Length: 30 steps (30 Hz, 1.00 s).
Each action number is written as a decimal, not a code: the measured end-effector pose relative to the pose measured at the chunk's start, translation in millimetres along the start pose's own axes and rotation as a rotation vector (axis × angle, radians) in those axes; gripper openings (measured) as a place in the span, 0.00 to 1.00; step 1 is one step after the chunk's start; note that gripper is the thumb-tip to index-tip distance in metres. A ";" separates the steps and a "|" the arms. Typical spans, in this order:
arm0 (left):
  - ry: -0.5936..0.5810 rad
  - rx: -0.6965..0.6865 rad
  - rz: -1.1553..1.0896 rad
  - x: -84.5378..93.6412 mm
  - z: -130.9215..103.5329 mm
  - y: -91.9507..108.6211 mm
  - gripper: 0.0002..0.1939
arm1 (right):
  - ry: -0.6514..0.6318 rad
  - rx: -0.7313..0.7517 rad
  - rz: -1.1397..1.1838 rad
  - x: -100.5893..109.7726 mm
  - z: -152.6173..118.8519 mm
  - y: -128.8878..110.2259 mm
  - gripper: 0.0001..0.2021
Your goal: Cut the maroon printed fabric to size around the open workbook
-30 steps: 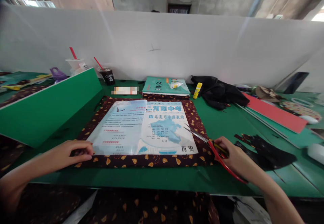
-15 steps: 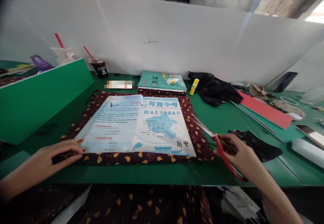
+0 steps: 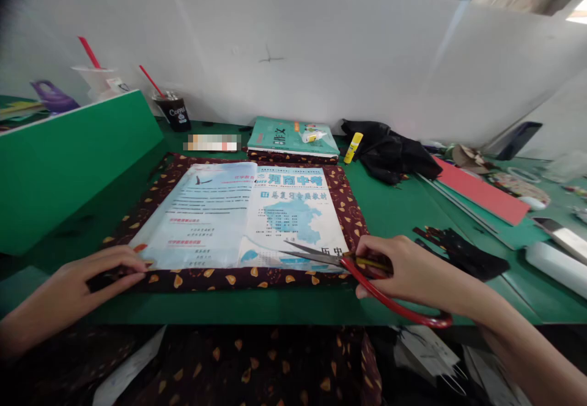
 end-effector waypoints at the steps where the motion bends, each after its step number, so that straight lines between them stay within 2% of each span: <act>1: 0.012 -0.004 -0.001 0.6 -0.2 -0.3 0.15 | -0.073 0.000 -0.015 -5.9 3.7 -3.1 0.17; 3: 0.015 -0.005 0.003 0.3 -0.4 -1.4 0.14 | -0.202 -0.005 -0.055 -15.9 8.5 -6.5 0.19; 8: 0.022 -0.013 0.031 0.4 -0.7 -2.6 0.11 | -0.285 0.028 -0.042 -22.5 15.1 -9.4 0.16; 17: 0.016 0.010 0.040 0.5 -1.9 -5.0 0.12 | -0.274 0.024 -0.050 -28.9 17.7 -4.1 0.19; 21: 0.027 0.005 0.042 1.1 -1.1 -4.9 0.11 | -0.263 0.020 -0.061 -28.7 18.4 -1.1 0.23; 30: -0.012 -0.005 0.048 -8.2 -3.5 -13.1 0.15 | -0.253 0.020 -0.005 -30.2 15.6 4.5 0.24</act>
Point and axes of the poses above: each hand's wrist, its own z-axis towards the middle knuckle, its own x-axis out of the back of the hand, y = z × x, the point moved 10 cm from there along z, towards the middle knuckle, and after that the axes turned 14 degrees about z, right-handed, at the moved point
